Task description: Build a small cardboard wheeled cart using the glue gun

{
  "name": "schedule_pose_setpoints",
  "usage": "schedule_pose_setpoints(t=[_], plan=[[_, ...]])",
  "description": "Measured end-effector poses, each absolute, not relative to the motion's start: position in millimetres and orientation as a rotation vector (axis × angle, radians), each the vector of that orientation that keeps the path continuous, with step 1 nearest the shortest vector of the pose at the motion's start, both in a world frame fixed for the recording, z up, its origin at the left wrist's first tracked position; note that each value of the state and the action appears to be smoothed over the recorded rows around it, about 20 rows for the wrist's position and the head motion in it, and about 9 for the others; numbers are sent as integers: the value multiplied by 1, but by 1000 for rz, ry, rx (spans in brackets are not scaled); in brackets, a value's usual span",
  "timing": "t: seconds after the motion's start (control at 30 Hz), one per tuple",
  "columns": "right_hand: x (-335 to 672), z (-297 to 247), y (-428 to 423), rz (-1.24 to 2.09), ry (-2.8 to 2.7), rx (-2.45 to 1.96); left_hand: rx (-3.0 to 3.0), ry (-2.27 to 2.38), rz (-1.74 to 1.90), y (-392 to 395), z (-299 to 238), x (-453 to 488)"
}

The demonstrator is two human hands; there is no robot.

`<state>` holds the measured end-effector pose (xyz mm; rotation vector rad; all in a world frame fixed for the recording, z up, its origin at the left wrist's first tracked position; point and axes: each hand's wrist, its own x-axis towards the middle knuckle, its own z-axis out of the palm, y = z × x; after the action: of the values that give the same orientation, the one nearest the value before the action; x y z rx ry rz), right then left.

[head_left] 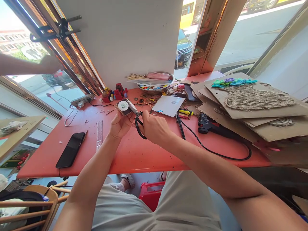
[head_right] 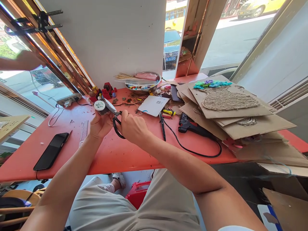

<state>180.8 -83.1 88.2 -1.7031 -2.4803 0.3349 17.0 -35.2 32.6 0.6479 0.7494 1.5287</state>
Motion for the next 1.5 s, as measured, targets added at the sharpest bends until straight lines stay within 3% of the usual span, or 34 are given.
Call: schedule_pose_setpoints(t=[0.97, 1.27, 1.5], plan=[[184, 91, -80, 537, -2404, -1644, 792, 695, 1557, -33, 25, 10], [185, 88, -80, 384, -2443, -1644, 755, 803, 1448, -35, 27, 9], [186, 86, -72, 453, -2353, -1624, 731, 785, 1489, -37, 31, 16]])
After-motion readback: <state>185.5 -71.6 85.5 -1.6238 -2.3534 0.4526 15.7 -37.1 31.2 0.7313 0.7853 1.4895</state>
